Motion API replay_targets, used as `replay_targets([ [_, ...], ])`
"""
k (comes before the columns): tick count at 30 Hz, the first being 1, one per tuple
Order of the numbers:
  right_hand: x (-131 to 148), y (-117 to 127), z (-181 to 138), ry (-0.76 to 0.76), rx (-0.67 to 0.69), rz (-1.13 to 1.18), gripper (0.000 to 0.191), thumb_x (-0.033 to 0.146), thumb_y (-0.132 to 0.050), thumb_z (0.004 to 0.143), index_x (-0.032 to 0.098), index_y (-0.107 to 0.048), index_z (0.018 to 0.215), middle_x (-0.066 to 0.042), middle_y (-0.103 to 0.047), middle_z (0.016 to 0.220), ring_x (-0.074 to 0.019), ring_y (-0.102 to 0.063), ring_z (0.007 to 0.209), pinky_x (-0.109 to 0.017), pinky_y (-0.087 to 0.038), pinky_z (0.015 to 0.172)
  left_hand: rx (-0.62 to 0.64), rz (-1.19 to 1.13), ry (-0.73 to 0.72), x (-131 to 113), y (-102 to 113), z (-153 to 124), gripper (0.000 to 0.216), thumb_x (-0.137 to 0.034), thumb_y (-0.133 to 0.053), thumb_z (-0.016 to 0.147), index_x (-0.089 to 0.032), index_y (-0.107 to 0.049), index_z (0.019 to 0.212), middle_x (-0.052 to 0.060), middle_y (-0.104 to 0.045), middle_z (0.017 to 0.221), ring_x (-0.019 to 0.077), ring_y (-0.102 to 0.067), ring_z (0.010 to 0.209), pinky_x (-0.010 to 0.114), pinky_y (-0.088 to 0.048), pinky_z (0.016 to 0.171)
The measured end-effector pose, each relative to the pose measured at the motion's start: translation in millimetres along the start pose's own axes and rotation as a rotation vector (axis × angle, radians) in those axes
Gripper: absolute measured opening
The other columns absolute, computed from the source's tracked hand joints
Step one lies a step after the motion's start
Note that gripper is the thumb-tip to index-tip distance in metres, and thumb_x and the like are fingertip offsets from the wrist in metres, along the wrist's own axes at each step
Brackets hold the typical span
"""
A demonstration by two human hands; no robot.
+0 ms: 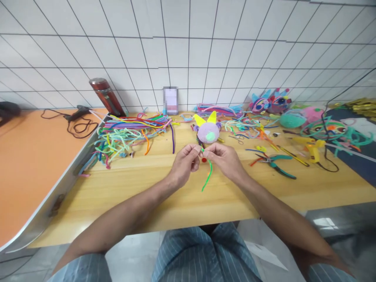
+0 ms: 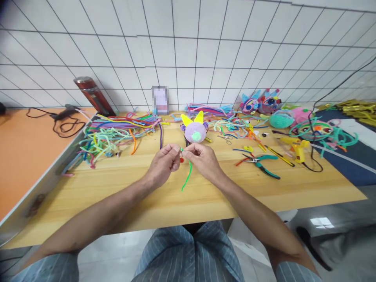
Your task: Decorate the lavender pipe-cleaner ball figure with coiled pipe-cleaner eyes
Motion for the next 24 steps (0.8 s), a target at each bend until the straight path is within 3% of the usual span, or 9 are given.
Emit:
replay_targets([
  [6,15,12,1,0.079,0.158,-0.298,0.017,0.033,-0.072,0.087,0.019,-0.076,0.079,-0.001,-0.074,0.073,-0.0136,-0.06,0.066,-0.027,-0.042,0.062,0.19,0.387,-0.077,-18,14,1,0.035,-0.051,-0.079,0.085,-0.017,-0.068,0.087,-0.002,-0.063,0.072,0.0076,-0.041,0.054,0.022,-0.032,0.051],
  [13,25,9,5,0.148,0.257,-0.489,0.013,0.027,-0.074,0.088,0.021,-0.075,0.076,0.002,-0.073,0.07,-0.0135,-0.062,0.067,-0.026,-0.038,0.064,0.288,0.652,-0.198,-29,7,0,0.019,-0.035,-0.071,0.089,-0.018,-0.069,0.082,-0.002,-0.062,0.072,0.0115,-0.05,0.067,0.023,-0.037,0.061],
  [18,22,3,7,0.115,0.11,-0.327,0.016,0.033,-0.072,0.088,0.021,-0.075,0.078,0.0,-0.075,0.074,-0.0135,-0.061,0.065,-0.027,-0.042,0.064,0.079,0.282,-0.113,-19,10,1,0.03,-0.045,-0.078,0.085,-0.018,-0.065,0.083,-0.005,-0.054,0.064,0.008,-0.039,0.054,0.022,-0.029,0.051],
  [21,3,-4,7,0.05,-0.002,-0.091,0.026,0.045,-0.074,0.087,0.021,-0.071,0.078,-0.002,-0.075,0.074,-0.0146,-0.062,0.066,-0.028,-0.046,0.065,-0.045,0.0,-0.03,-1,9,0,0.04,-0.05,-0.085,0.077,-0.019,-0.062,0.084,-0.008,-0.05,0.059,0.006,-0.034,0.048,0.021,-0.025,0.047],
  [24,-17,-10,8,-0.031,0.004,0.064,0.038,0.057,-0.078,0.083,0.02,-0.07,0.08,-0.002,-0.074,0.076,-0.0155,-0.063,0.069,-0.029,-0.05,0.067,-0.085,-0.109,0.042,13,9,0,0.045,-0.051,-0.09,0.072,-0.019,-0.06,0.084,-0.007,-0.052,0.06,0.005,-0.036,0.046,0.02,-0.026,0.046],
])
Point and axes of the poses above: each hand's wrist, its own z-axis towards the middle knuckle, its own y-axis out of the back of the hand, x = y × z, the point moved 7 cm from there along z, towards the middle knuckle
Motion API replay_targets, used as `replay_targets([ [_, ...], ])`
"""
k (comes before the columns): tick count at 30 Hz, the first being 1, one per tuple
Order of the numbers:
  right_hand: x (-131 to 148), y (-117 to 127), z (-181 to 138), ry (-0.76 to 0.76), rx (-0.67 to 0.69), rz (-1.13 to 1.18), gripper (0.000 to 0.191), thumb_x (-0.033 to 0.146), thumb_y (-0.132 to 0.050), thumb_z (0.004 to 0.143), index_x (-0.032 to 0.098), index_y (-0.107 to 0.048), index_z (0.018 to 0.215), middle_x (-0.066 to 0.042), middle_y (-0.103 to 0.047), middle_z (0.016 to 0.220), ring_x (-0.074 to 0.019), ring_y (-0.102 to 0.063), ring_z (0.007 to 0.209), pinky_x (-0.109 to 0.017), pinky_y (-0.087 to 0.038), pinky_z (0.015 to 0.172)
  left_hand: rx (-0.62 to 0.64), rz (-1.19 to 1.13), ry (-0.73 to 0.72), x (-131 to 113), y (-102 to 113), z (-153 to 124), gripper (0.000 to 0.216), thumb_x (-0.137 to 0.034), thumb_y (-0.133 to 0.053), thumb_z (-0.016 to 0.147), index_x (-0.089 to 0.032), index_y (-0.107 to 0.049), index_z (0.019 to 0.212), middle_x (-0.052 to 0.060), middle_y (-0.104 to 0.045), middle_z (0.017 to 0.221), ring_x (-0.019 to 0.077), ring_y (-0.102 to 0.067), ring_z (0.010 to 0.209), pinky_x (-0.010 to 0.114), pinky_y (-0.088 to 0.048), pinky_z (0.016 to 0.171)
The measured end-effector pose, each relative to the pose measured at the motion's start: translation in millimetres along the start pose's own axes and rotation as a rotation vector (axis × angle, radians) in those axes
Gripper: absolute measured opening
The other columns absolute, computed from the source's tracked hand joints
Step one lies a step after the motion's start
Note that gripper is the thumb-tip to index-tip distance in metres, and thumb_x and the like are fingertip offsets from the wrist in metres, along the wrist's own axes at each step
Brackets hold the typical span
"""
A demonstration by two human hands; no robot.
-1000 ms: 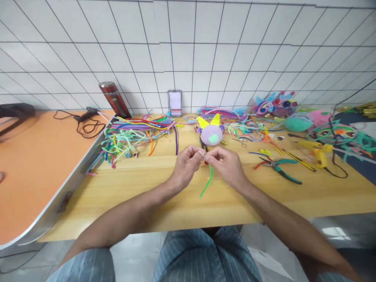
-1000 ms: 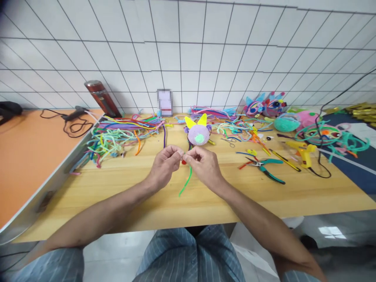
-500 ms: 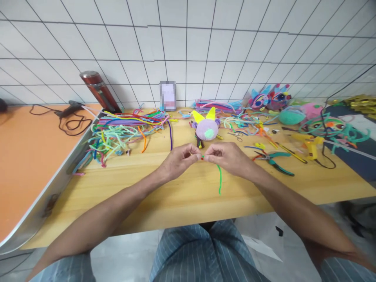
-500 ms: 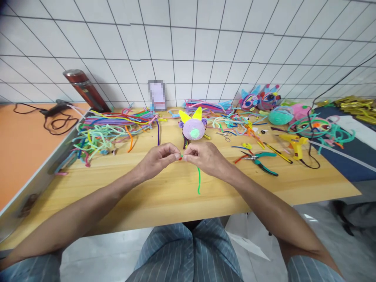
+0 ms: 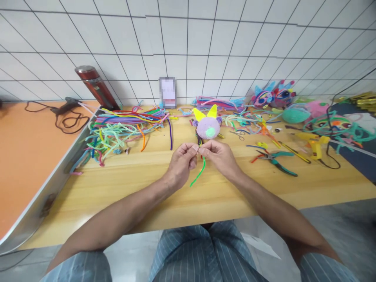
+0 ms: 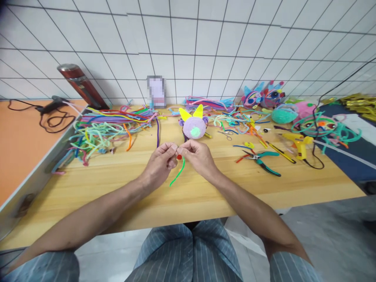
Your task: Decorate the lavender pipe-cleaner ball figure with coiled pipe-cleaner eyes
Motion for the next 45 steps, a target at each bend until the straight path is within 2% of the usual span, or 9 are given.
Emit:
replay_targets([
  [6,-7,13,5,-0.033,0.104,-0.097,0.033,0.051,-0.075,0.085,0.018,-0.073,0.084,-0.002,-0.073,0.077,-0.0142,-0.059,0.069,-0.028,-0.046,0.066,0.112,0.196,0.007,-9,9,11,0.046,-0.06,-0.083,0.078,-0.018,-0.066,0.086,-0.003,-0.062,0.071,0.005,-0.036,0.046,0.021,-0.026,0.044],
  [10,-1,16,5,0.006,0.183,-0.221,0.027,0.044,-0.069,0.088,0.018,-0.073,0.083,-0.001,-0.071,0.075,-0.0137,-0.056,0.067,-0.028,-0.041,0.064,0.25,0.533,-0.108,-25,8,16,0.033,-0.049,-0.081,0.083,-0.018,-0.069,0.081,-0.001,-0.063,0.068,0.0089,-0.045,0.057,0.022,-0.034,0.054],
  [14,2,15,5,0.025,0.207,-0.277,0.022,0.04,-0.069,0.087,0.019,-0.072,0.08,0.0,-0.068,0.072,-0.0136,-0.055,0.066,-0.028,-0.04,0.063,0.284,0.689,-0.193,-28,7,15,0.025,-0.041,-0.075,0.087,-0.018,-0.07,0.081,0.001,-0.066,0.073,0.0122,-0.053,0.067,0.024,-0.04,0.064],
  [18,-5,5,3,0.012,0.113,-0.193,0.022,0.04,-0.07,0.087,0.02,-0.071,0.08,-0.001,-0.072,0.076,-0.0141,-0.058,0.068,-0.028,-0.043,0.065,0.122,0.493,-0.186,-18,11,12,0.029,-0.044,-0.078,0.085,-0.018,-0.066,0.079,-0.002,-0.058,0.067,0.0096,-0.044,0.059,0.023,-0.035,0.055],
  [23,-20,-11,-1,-0.022,0.003,0.014,0.027,0.046,-0.072,0.085,0.02,-0.067,0.08,-0.001,-0.069,0.075,-0.015,-0.058,0.069,-0.029,-0.046,0.068,-0.049,0.083,-0.028,8,10,6,0.043,-0.053,-0.086,0.076,-0.019,-0.06,0.082,-0.006,-0.052,0.063,0.0053,-0.034,0.047,0.021,-0.025,0.046],
  [29,-21,-2,3,-0.062,0.065,0.013,0.03,0.048,-0.076,0.082,0.019,-0.07,0.078,0.0,-0.068,0.072,-0.0133,-0.054,0.066,-0.028,-0.042,0.066,0.065,0.166,-0.023,1,16,20,0.05,-0.064,-0.08,0.08,-0.018,-0.063,0.085,-0.004,-0.058,0.07,0.0056,-0.037,0.047,0.022,-0.027,0.045],
  [36,-17,5,3,-0.032,0.143,-0.215,0.026,0.043,-0.07,0.086,0.018,-0.073,0.078,0.001,-0.066,0.069,-0.012,-0.049,0.062,-0.027,-0.034,0.059,0.32,0.677,-0.218,-24,16,28,0.026,-0.043,-0.077,0.088,-0.018,-0.07,0.085,0.001,-0.067,0.075,0.0124,-0.055,0.068,0.025,-0.041,0.063],
  [40,-13,3,0,0.004,0.13,-0.233,0.023,0.041,-0.07,0.087,0.019,-0.074,0.079,0.001,-0.069,0.07,-0.0122,-0.051,0.062,-0.027,-0.037,0.06,0.257,0.681,-0.243,-23,15,24,0.023,-0.038,-0.076,0.087,-0.018,-0.068,0.08,0.0,-0.065,0.072,0.0119,-0.054,0.067,0.024,-0.041,0.064],
  [45,-16,-4,-3,0.062,0.003,-0.166,0.019,0.037,-0.068,0.087,0.02,-0.07,0.079,-0.001,-0.072,0.075,-0.0147,-0.06,0.069,-0.028,-0.046,0.068,0.016,0.178,-0.034,11,14,15,0.039,-0.049,-0.085,0.078,-0.018,-0.062,0.079,-0.006,-0.05,0.061,0.0071,-0.038,0.051,0.021,-0.031,0.05],
])
Point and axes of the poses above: each hand's wrist, its own z-axis towards the middle knuckle, its own y-axis out of the back of the hand, x = y × z, the point moved 7 cm from there along z, towards the middle knuckle
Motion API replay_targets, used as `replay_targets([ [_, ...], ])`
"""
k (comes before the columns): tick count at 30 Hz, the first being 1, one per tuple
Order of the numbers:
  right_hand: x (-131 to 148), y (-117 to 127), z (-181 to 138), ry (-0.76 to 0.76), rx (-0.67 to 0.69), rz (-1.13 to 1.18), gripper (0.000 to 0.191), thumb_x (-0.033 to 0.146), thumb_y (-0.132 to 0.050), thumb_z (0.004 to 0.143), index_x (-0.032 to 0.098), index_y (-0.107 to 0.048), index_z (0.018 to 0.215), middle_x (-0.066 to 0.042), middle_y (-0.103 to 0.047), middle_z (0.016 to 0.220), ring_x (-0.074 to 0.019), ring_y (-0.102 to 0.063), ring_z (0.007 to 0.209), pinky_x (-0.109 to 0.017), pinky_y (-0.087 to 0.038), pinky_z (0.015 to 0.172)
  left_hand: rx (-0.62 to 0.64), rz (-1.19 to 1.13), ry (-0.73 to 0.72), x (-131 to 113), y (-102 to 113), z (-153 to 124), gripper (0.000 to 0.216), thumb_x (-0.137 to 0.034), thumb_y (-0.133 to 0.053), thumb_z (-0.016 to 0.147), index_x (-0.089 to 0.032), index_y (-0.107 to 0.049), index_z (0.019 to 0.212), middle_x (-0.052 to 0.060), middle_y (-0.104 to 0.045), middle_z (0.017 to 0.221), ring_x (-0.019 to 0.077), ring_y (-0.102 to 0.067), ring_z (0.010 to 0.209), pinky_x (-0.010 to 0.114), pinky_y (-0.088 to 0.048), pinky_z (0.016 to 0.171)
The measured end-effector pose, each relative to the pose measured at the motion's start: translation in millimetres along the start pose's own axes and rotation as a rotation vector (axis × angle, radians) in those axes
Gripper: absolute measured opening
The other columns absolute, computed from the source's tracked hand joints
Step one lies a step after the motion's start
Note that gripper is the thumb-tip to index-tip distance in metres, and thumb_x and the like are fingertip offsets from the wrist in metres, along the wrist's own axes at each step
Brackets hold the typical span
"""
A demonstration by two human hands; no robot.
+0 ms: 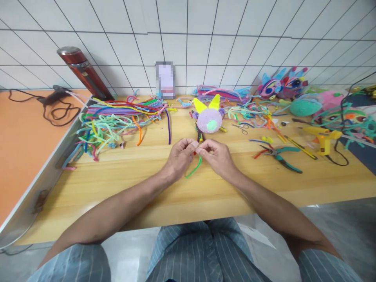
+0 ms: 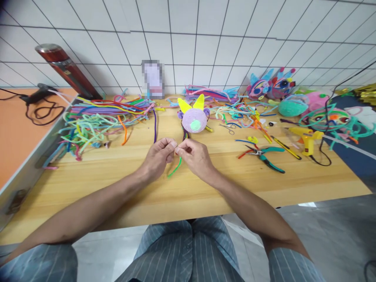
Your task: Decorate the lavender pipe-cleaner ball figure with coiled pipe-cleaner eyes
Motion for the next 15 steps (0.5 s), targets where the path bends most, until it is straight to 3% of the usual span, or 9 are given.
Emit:
replay_targets([
  [3,-11,-3,2,-0.053,0.006,0.044,0.022,0.041,-0.069,0.087,0.02,-0.07,0.081,-0.002,-0.072,0.076,-0.0158,-0.062,0.071,-0.029,-0.048,0.071,-0.048,-0.183,0.146,18,-6,-4,0.039,-0.047,-0.087,0.077,-0.019,-0.059,0.08,-0.007,-0.047,0.06,0.0063,-0.037,0.047,0.02,-0.029,0.046],
  [6,-17,2,6,-0.093,0.066,0.057,0.027,0.046,-0.071,0.085,0.019,-0.071,0.081,-0.002,-0.072,0.077,-0.0151,-0.06,0.07,-0.029,-0.046,0.069,0.01,-0.152,0.18,15,-2,3,0.038,-0.05,-0.084,0.08,-0.018,-0.062,0.084,-0.004,-0.056,0.068,0.0063,-0.041,0.047,0.021,-0.031,0.046],
  [9,-17,8,8,-0.111,0.12,-0.015,0.029,0.047,-0.07,0.084,0.019,-0.072,0.08,0.0,-0.068,0.072,-0.0131,-0.053,0.064,-0.028,-0.04,0.063,0.12,0.067,0.086,-2,8,15,0.041,-0.054,-0.085,0.079,-0.017,-0.068,0.087,-0.004,-0.059,0.068,0.0068,-0.04,0.049,0.022,-0.029,0.047],
  [12,-13,12,8,-0.098,0.136,-0.112,0.028,0.046,-0.069,0.084,0.019,-0.072,0.078,0.001,-0.066,0.069,-0.0125,-0.05,0.063,-0.028,-0.036,0.06,0.273,0.334,-0.035,-16,10,21,0.033,-0.046,-0.083,0.081,-0.016,-0.071,0.088,-0.001,-0.064,0.071,0.0097,-0.048,0.059,0.023,-0.037,0.057],
  [15,-9,12,7,-0.067,0.148,-0.186,0.025,0.042,-0.067,0.085,0.019,-0.073,0.077,0.001,-0.069,0.07,-0.0132,-0.052,0.064,-0.028,-0.037,0.062,0.344,0.511,-0.126,-21,8,19,0.02,-0.037,-0.074,0.086,-0.017,-0.071,0.084,0.0,-0.067,0.076,0.0122,-0.053,0.069,0.025,-0.04,0.066],
])
Point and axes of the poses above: each hand's wrist, its own z-axis towards the middle knuckle, its own y-axis out of the back of the hand, x = y × z, the point moved 7 cm from there along z, towards the middle knuckle
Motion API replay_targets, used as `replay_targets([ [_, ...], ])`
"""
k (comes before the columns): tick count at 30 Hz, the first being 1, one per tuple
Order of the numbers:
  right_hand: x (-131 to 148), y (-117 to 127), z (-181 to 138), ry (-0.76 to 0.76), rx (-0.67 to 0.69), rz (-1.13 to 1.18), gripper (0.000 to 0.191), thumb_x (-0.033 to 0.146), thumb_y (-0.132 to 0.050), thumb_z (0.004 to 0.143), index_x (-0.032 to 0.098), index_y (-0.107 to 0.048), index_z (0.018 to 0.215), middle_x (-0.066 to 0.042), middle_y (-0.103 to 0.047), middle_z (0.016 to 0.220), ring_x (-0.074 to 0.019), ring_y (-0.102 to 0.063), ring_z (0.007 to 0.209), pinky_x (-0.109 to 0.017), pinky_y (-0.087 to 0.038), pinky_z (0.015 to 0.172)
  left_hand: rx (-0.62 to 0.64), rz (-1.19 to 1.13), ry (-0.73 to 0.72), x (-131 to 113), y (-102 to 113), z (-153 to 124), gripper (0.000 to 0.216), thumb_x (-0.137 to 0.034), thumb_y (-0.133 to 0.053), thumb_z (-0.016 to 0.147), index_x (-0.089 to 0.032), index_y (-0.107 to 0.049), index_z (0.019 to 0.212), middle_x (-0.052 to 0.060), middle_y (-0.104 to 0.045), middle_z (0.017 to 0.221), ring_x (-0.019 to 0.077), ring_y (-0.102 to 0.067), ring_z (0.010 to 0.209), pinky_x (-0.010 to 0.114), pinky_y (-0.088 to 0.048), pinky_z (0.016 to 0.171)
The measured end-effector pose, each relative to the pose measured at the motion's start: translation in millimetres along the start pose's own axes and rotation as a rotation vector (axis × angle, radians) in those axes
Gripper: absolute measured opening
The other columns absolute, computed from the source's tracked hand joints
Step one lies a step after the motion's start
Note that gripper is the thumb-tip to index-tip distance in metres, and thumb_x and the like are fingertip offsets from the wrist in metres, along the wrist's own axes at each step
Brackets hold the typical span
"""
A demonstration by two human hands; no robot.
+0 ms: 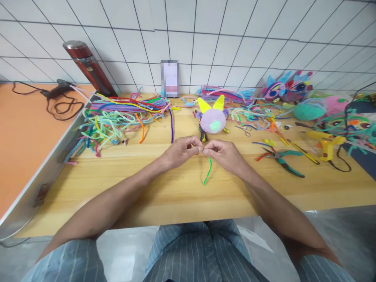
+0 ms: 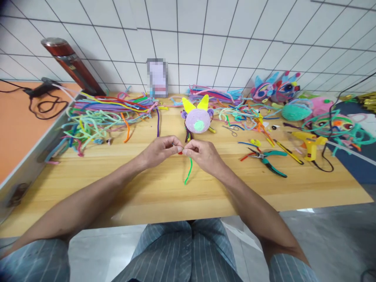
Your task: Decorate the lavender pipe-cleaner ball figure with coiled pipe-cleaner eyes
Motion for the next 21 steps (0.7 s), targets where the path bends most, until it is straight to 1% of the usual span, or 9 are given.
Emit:
replay_targets([
  [2,1,1,-1,0.015,0.003,-0.031,0.024,0.041,-0.067,0.085,0.02,-0.074,0.076,0.001,-0.069,0.069,-0.0137,-0.054,0.064,-0.028,-0.037,0.062,-0.008,0.045,-0.023,-1,-3,-2,0.017,-0.034,-0.07,0.086,-0.017,-0.07,0.082,-0.001,-0.065,0.074,0.0125,-0.053,0.07,0.026,-0.039,0.067],
  [4,1,1,0,0.024,-0.009,-0.027,0.024,0.042,-0.068,0.085,0.02,-0.074,0.076,0.0,-0.07,0.069,-0.0143,-0.056,0.064,-0.029,-0.039,0.063,-0.055,-0.002,-0.03,-1,-6,-4,0.018,-0.034,-0.069,0.086,-0.017,-0.068,0.081,0.0,-0.064,0.075,0.0128,-0.053,0.072,0.026,-0.041,0.069],
  [7,-1,-2,-1,0.018,-0.047,0.039,0.024,0.042,-0.069,0.085,0.02,-0.073,0.077,-0.001,-0.072,0.072,-0.0157,-0.06,0.067,-0.029,-0.043,0.066,-0.17,-0.213,0.015,5,-11,-8,0.027,-0.042,-0.074,0.084,-0.017,-0.065,0.081,0.0,-0.063,0.075,0.0118,-0.053,0.069,0.026,-0.042,0.068],
  [10,-4,-10,-1,0.008,-0.081,0.106,0.025,0.043,-0.068,0.086,0.02,-0.07,0.076,-0.001,-0.069,0.071,-0.016,-0.059,0.067,-0.029,-0.045,0.066,-0.277,-0.483,0.146,18,-23,-14,0.039,-0.051,-0.082,0.078,-0.017,-0.063,0.083,-0.004,-0.054,0.067,0.0084,-0.04,0.057,0.023,-0.032,0.055],
  [12,-6,-15,-1,0.0,-0.079,0.157,0.028,0.046,-0.068,0.086,0.02,-0.068,0.075,-0.001,-0.067,0.069,-0.0159,-0.058,0.067,-0.029,-0.046,0.065,-0.308,-0.642,0.226,26,-32,-18,0.045,-0.055,-0.086,0.072,-0.018,-0.062,0.083,-0.007,-0.048,0.06,0.0071,-0.033,0.051,0.023,-0.026,0.05],
  [14,-9,-17,0,-0.015,-0.061,0.211,0.03,0.049,-0.07,0.086,0.02,-0.068,0.078,-0.001,-0.067,0.071,-0.0161,-0.058,0.068,-0.029,-0.047,0.066,-0.31,-0.721,0.257,28,-38,-19,0.048,-0.056,-0.088,0.069,-0.019,-0.061,0.082,-0.008,-0.047,0.058,0.0067,-0.033,0.049,0.024,-0.024,0.048],
  [16,-12,-14,1,-0.033,-0.045,0.236,0.03,0.05,-0.072,0.085,0.02,-0.069,0.081,-0.001,-0.068,0.074,-0.0165,-0.059,0.07,-0.029,-0.047,0.067,-0.304,-0.711,0.244,27,-37,-18,0.048,-0.056,-0.088,0.069,-0.018,-0.063,0.083,-0.006,-0.052,0.062,0.0064,-0.035,0.049,0.024,-0.025,0.048],
  [18,-13,-8,2,-0.046,-0.011,0.222,0.03,0.05,-0.073,0.084,0.02,-0.069,0.081,-0.001,-0.067,0.074,-0.0162,-0.057,0.069,-0.029,-0.046,0.066,-0.274,-0.64,0.215,24,-31,-14,0.045,-0.055,-0.087,0.072,-0.017,-0.065,0.085,-0.004,-0.057,0.068,0.0065,-0.037,0.051,0.024,-0.026,0.05],
  [21,-13,-4,3,-0.074,0.099,0.15,0.032,0.05,-0.073,0.084,0.021,-0.066,0.075,0.002,-0.059,0.066,-0.0142,-0.049,0.062,-0.028,-0.039,0.06,-0.154,-0.452,0.146,17,-22,-7,0.038,-0.05,-0.085,0.075,-0.017,-0.068,0.082,-0.003,-0.06,0.07,0.0088,-0.043,0.058,0.024,-0.032,0.057],
])
Point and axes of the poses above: each hand's wrist, its own z-axis towards the middle knuckle, its own y-axis out of the back of the hand, x = y × z, the point moved 7 cm from there along z, towards the middle knuckle
